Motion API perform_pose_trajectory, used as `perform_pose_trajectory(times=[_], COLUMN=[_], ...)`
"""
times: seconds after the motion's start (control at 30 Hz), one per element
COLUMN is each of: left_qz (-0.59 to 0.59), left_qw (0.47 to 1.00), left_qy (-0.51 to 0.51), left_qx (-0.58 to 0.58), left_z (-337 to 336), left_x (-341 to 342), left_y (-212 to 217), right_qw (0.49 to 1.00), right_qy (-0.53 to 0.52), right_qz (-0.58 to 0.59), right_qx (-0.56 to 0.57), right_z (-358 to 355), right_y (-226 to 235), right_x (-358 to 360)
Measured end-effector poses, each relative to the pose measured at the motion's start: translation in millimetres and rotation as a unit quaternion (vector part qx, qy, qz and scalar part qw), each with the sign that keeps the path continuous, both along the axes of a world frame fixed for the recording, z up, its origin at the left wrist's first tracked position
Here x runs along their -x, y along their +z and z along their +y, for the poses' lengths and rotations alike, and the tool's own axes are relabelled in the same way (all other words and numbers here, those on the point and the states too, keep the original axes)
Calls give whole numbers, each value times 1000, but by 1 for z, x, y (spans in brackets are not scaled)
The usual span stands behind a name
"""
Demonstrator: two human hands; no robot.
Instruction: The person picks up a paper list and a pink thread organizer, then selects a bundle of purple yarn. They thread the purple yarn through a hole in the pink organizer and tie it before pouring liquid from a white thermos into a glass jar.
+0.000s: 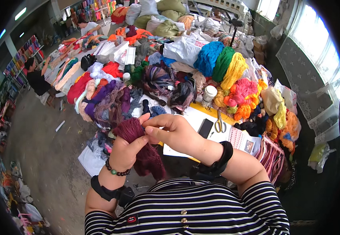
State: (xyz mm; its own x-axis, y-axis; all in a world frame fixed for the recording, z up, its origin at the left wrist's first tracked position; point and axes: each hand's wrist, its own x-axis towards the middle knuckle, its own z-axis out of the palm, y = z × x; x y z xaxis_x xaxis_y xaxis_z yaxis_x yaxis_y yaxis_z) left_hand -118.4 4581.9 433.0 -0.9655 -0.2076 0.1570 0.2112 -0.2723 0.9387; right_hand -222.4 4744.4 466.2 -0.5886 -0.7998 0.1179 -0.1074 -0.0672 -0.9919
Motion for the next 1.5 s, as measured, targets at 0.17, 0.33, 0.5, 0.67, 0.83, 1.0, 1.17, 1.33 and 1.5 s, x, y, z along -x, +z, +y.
perform_pose_trajectory(times=[0.17, 0.33, 0.5, 0.67, 0.83, 1.0, 1.17, 1.33, 1.5], left_qz=[24, -10, 22, 29, 21, 6, -1, -20, -8], left_qw=[998, 995, 993, 995, 998, 999, 1000, 1000, 999], left_qy=[-39, -90, 25, 95, 60, 19, 25, 9, 26], left_qx=[53, 50, 117, -1, -23, -28, 3, -5, -37], left_z=[9, 12, 13, 14, 19, 23, 31, 28, 25], left_x=[-2, -9, -12, -14, -19, -21, -17, -16, -11], left_y=[3, 12, 19, -1, 4, 6, 2, 0, -6], right_qw=[998, 998, 996, 997, 991, 992, 992, 992, 991], right_qy=[6, -10, -36, -22, 14, 5, 16, 14, 3], right_qz=[-35, -59, 54, -52, -118, -123, -124, -127, -127], right_qx=[-44, 18, 55, 59, 54, 15, 10, 22, 52], right_z=[-1, 8, 9, 7, 13, 19, 20, 25, 26], right_y=[5, -8, -1, -4, -7, -2, -15, -13, -14], right_x=[-4, -8, -17, -21, -17, -18, -19, -16, -16])
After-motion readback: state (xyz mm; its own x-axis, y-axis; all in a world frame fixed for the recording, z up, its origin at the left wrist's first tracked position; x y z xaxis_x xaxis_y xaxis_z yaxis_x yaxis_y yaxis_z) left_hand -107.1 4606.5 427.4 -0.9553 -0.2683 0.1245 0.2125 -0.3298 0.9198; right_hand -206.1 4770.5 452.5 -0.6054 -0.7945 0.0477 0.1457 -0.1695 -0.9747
